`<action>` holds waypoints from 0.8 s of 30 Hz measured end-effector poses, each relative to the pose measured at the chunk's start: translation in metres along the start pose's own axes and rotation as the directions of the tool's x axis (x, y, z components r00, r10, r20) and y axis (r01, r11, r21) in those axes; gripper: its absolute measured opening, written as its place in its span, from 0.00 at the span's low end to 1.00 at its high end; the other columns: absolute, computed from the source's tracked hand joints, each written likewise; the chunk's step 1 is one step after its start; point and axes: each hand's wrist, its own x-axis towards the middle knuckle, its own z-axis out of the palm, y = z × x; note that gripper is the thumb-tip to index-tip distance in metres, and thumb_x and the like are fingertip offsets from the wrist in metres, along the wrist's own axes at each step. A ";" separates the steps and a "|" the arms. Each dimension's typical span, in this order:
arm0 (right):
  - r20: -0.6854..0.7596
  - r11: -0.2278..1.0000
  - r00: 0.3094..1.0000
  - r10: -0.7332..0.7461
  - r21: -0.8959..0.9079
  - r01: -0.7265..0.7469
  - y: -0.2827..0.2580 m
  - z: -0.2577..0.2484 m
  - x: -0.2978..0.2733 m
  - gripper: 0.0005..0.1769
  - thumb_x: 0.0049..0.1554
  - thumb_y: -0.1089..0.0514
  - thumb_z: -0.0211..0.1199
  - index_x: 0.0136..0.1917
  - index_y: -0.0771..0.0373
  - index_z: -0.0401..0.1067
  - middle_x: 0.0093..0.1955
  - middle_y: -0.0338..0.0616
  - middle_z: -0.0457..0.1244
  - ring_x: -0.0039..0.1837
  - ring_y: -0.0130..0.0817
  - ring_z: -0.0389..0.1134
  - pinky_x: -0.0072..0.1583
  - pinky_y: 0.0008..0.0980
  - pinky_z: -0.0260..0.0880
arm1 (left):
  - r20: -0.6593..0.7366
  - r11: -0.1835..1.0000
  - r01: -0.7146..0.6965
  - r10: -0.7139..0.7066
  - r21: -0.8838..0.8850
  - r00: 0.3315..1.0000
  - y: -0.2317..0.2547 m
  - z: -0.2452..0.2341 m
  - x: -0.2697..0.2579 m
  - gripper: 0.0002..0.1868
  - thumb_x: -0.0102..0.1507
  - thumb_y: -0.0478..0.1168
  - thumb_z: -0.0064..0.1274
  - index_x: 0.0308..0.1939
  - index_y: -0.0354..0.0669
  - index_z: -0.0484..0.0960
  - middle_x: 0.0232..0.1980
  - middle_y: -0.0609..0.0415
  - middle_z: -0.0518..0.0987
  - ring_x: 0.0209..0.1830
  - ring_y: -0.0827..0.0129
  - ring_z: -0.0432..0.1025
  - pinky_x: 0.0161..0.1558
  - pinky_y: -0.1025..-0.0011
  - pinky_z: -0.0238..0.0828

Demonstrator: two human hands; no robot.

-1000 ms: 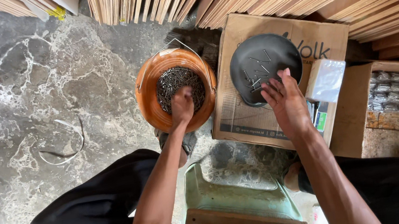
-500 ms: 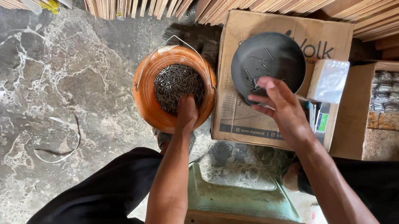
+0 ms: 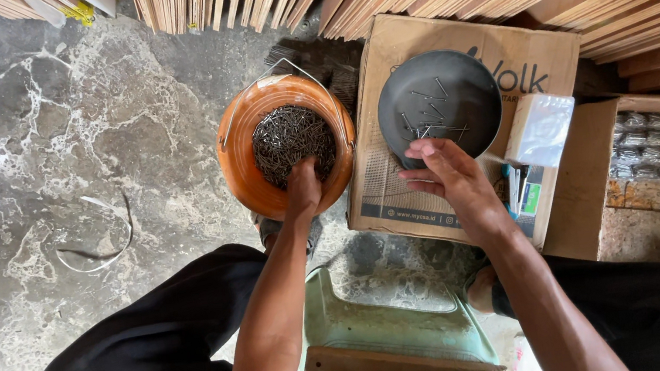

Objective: The person sits on a low stool and transfers small metal nails from an orange bucket into a black pan placed on a cardboard box. They use both hands to scoop and place the nails, continuing the process until the pan is filled.

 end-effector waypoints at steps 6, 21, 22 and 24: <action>0.011 0.999 1.000 0.016 -0.040 -0.015 -0.004 0.001 -0.003 0.23 0.57 0.47 0.48 0.57 0.67 0.61 0.57 0.61 0.59 0.55 0.50 0.65 0.57 0.43 0.65 | -0.135 0.999 0.008 -0.014 -0.040 0.991 0.006 -0.004 -0.001 0.30 0.58 0.22 0.45 0.62 0.43 0.60 0.51 0.40 0.70 0.48 0.46 0.69 0.44 0.50 0.75; 0.014 0.999 1.000 0.014 -0.041 -0.014 0.001 0.013 -0.004 0.23 0.59 0.52 0.46 0.60 0.73 0.61 0.52 0.66 0.62 0.56 0.51 0.65 0.57 0.44 0.65 | -0.722 0.741 -0.652 0.362 -0.161 0.589 0.217 -0.102 -0.081 0.10 0.61 0.27 0.40 0.43 0.39 0.75 0.39 0.51 0.72 0.43 0.64 0.69 0.42 0.71 0.70; 0.015 0.999 1.000 0.012 -0.043 -0.011 -0.005 0.018 -0.009 0.23 0.59 0.52 0.46 0.60 0.73 0.61 0.52 0.66 0.62 0.56 0.51 0.65 0.57 0.44 0.65 | -0.724 0.740 -0.653 0.361 -0.161 0.588 0.221 -0.095 -0.088 0.10 0.61 0.27 0.40 0.43 0.39 0.75 0.39 0.51 0.72 0.43 0.64 0.69 0.42 0.71 0.70; -0.067 0.990 0.997 -0.028 0.133 0.037 -0.017 0.028 -0.019 0.18 0.57 0.58 0.46 0.55 0.74 0.65 0.39 0.45 0.58 0.42 0.30 0.62 0.50 0.36 0.70 | -0.608 0.658 -0.753 0.602 0.009 0.518 0.230 -0.078 -0.102 0.16 0.61 0.25 0.38 0.50 0.40 0.74 0.41 0.51 0.74 0.44 0.64 0.69 0.42 0.71 0.71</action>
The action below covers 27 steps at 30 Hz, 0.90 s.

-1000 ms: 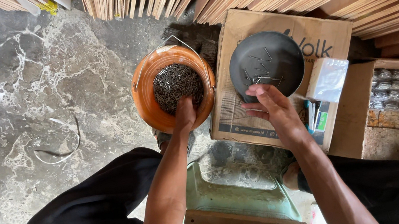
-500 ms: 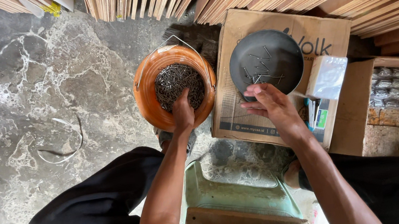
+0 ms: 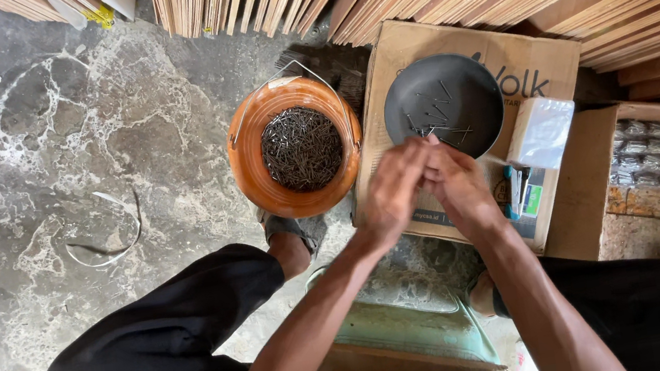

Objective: The person sits on a low stool and transfers small metal nails from an orange bucket into a black pan placed on a cardboard box. They use both hands to scoop and place the nails, continuing the process until the pan is filled.

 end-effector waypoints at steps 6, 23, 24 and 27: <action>-0.039 0.977 0.999 -0.031 0.210 0.038 0.040 -0.036 0.030 0.15 0.60 0.60 0.46 0.54 0.72 0.65 0.47 0.57 0.65 0.47 0.39 0.69 0.50 0.36 0.72 | 0.065 0.953 -0.117 0.103 0.279 0.993 0.004 0.015 -0.002 0.19 0.58 0.30 0.47 0.51 0.53 0.74 0.43 0.57 0.78 0.52 0.69 0.64 0.55 0.69 0.60; -0.106 0.995 0.994 0.006 0.103 0.005 0.015 -0.035 0.023 0.28 0.58 0.62 0.44 0.67 0.79 0.43 0.58 0.74 0.55 0.61 0.57 0.60 0.61 0.47 0.62 | 0.429 0.804 0.115 -0.425 0.583 0.797 -0.223 -0.021 -0.119 0.18 0.57 0.32 0.50 0.52 0.44 0.72 0.57 0.42 0.65 0.53 0.52 0.65 0.47 0.56 0.67; -0.085 0.997 0.996 0.006 0.079 0.001 0.011 -0.031 0.020 0.28 0.58 0.64 0.45 0.68 0.79 0.43 0.57 0.73 0.56 0.61 0.56 0.61 0.60 0.46 0.62 | 0.508 0.813 0.129 -0.470 0.568 0.722 -0.238 -0.015 -0.136 0.18 0.57 0.32 0.49 0.51 0.43 0.71 0.55 0.42 0.66 0.53 0.51 0.65 0.44 0.55 0.69; -0.035 0.999 0.999 0.030 0.034 -0.029 0.005 -0.020 0.014 0.28 0.55 0.67 0.46 0.67 0.78 0.45 0.55 0.73 0.58 0.59 0.55 0.62 0.59 0.47 0.63 | 0.556 0.867 0.252 -0.474 0.430 0.683 -0.261 0.002 -0.162 0.21 0.59 0.47 0.48 0.52 0.39 0.71 0.55 0.39 0.66 0.51 0.46 0.65 0.43 0.50 0.70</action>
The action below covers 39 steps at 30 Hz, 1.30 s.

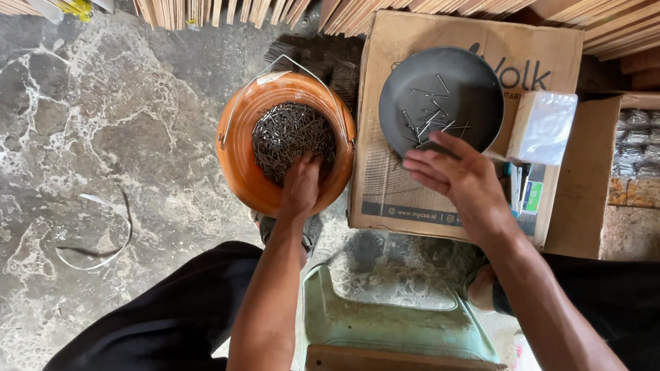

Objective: The person sits on a low stool and transfers small metal nails from an orange bucket into a black pan placed on a cardboard box. They use both hands to scoop and place the nails, continuing the process until the pan is filled.

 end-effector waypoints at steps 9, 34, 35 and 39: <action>0.072 0.998 0.996 0.055 -0.036 -0.052 0.005 0.002 0.001 0.25 0.53 0.68 0.48 0.64 0.77 0.53 0.52 0.70 0.61 0.56 0.53 0.65 0.57 0.45 0.66 | 0.139 0.997 0.075 -0.078 0.029 0.987 -0.045 0.063 -0.004 0.25 0.56 0.44 0.52 0.53 0.34 0.68 0.51 0.36 0.67 0.47 0.47 0.68 0.41 0.50 0.73; 0.111 0.991 0.992 0.053 -0.131 -0.038 0.000 -0.003 -0.005 0.23 0.53 0.67 0.49 0.62 0.73 0.57 0.52 0.66 0.62 0.54 0.50 0.66 0.57 0.42 0.66 | -0.363 0.972 0.169 -0.101 0.161 0.926 0.106 -0.089 0.007 0.04 0.61 0.39 0.47 0.31 0.45 0.73 0.31 0.57 0.69 0.35 0.68 0.66 0.36 0.71 0.65; 0.113 0.991 0.992 0.053 -0.131 -0.038 0.001 -0.003 -0.005 0.22 0.53 0.67 0.49 0.61 0.74 0.59 0.51 0.66 0.63 0.53 0.49 0.67 0.56 0.42 0.66 | -0.445 0.759 -0.125 -0.232 -0.639 0.865 0.149 -0.125 0.004 0.08 0.62 0.46 0.43 0.32 0.48 0.71 0.35 0.57 0.68 0.41 0.67 0.65 0.41 0.71 0.64; 0.109 0.992 0.994 0.032 -0.124 -0.018 0.011 -0.009 0.003 0.21 0.57 0.61 0.45 0.62 0.73 0.58 0.54 0.66 0.61 0.56 0.52 0.65 0.58 0.46 0.65 | -0.646 0.940 -0.124 0.310 0.316 0.698 0.202 -0.161 0.014 0.03 0.60 0.40 0.49 0.37 0.49 0.74 0.36 0.57 0.70 0.33 0.71 0.62 0.36 0.74 0.59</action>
